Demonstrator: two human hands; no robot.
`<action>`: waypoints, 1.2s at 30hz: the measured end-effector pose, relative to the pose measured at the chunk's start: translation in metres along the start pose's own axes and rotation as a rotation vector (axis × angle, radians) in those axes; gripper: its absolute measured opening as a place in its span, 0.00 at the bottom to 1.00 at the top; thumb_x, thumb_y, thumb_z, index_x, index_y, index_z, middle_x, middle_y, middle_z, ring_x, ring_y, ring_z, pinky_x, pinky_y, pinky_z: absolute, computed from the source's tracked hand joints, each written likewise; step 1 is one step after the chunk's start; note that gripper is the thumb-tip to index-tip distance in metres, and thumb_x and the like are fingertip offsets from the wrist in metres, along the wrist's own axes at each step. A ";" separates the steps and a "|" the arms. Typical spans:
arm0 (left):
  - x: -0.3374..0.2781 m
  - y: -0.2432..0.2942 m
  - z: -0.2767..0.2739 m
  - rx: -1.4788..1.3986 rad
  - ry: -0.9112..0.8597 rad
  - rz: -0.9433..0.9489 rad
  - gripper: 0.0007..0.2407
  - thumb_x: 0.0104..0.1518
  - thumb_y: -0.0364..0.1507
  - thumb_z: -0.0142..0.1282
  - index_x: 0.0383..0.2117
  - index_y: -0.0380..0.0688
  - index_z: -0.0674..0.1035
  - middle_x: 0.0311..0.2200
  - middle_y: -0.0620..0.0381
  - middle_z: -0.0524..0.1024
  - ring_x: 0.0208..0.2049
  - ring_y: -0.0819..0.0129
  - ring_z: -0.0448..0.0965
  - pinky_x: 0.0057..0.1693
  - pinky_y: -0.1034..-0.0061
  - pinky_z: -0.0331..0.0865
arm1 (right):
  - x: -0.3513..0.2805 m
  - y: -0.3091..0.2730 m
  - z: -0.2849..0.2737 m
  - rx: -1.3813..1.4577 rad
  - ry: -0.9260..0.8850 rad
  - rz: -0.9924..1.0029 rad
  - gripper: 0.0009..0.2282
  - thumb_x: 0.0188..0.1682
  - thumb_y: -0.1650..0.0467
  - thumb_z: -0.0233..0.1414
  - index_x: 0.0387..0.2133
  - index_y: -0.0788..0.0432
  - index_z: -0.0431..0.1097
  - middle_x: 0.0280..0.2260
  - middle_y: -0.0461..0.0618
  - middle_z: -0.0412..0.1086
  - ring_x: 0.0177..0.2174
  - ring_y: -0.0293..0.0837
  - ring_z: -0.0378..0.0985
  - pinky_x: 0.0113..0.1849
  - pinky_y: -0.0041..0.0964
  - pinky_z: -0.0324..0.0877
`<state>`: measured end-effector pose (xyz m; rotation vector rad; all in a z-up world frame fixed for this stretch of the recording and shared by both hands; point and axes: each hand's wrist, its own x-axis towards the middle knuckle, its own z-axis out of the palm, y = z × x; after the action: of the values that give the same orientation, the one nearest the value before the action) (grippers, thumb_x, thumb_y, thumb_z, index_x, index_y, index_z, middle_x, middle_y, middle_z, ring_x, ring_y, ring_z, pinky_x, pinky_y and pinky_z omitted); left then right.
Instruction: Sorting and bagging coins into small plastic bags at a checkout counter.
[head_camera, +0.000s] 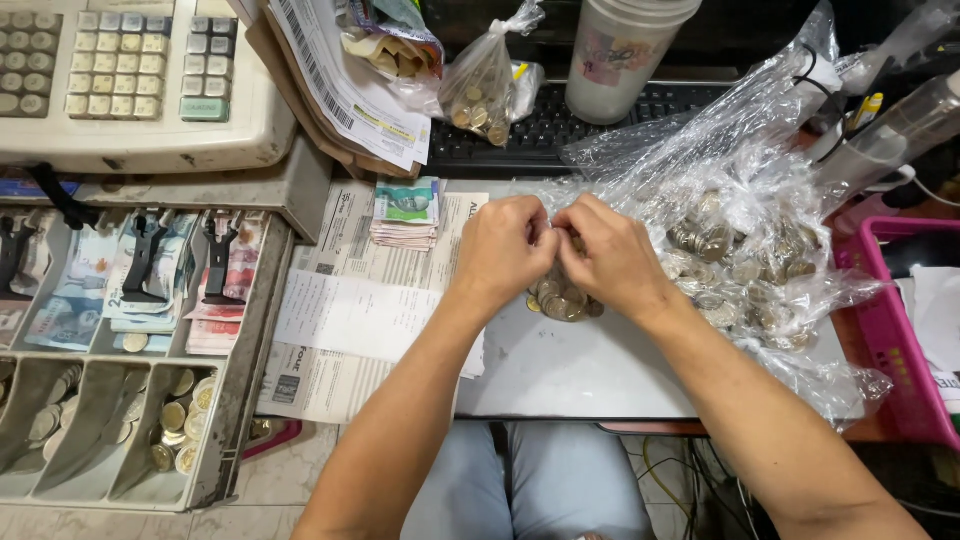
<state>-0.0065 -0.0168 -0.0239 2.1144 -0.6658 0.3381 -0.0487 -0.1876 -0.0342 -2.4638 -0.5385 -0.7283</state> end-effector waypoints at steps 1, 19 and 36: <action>0.000 0.000 0.000 -0.011 -0.001 -0.011 0.04 0.45 0.30 0.55 0.18 0.47 0.78 0.11 0.55 0.71 0.20 0.49 0.79 0.30 0.61 0.73 | 0.000 0.001 0.000 -0.032 -0.020 -0.007 0.01 0.49 0.74 0.57 0.33 0.57 0.73 0.27 0.48 0.71 0.27 0.51 0.78 0.28 0.43 0.73; 0.003 -0.026 0.019 -0.330 -0.049 -0.054 0.03 0.47 0.29 0.56 0.19 0.50 0.82 0.11 0.58 0.71 0.18 0.63 0.75 0.31 0.72 0.70 | 0.005 0.014 -0.008 0.245 -0.014 -0.120 0.03 0.50 0.71 0.52 0.28 0.54 0.67 0.23 0.46 0.64 0.23 0.49 0.72 0.26 0.38 0.69; 0.002 -0.015 0.012 -0.313 -0.048 -0.042 0.01 0.46 0.26 0.60 0.20 0.47 0.82 0.12 0.58 0.74 0.18 0.68 0.75 0.30 0.76 0.69 | 0.011 -0.007 -0.030 0.318 0.023 -0.026 0.03 0.45 0.76 0.56 0.31 0.61 0.72 0.25 0.55 0.71 0.24 0.52 0.76 0.28 0.41 0.71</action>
<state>0.0037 -0.0198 -0.0398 1.8387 -0.6559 0.1486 -0.0551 -0.1962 -0.0031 -2.1549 -0.6270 -0.6264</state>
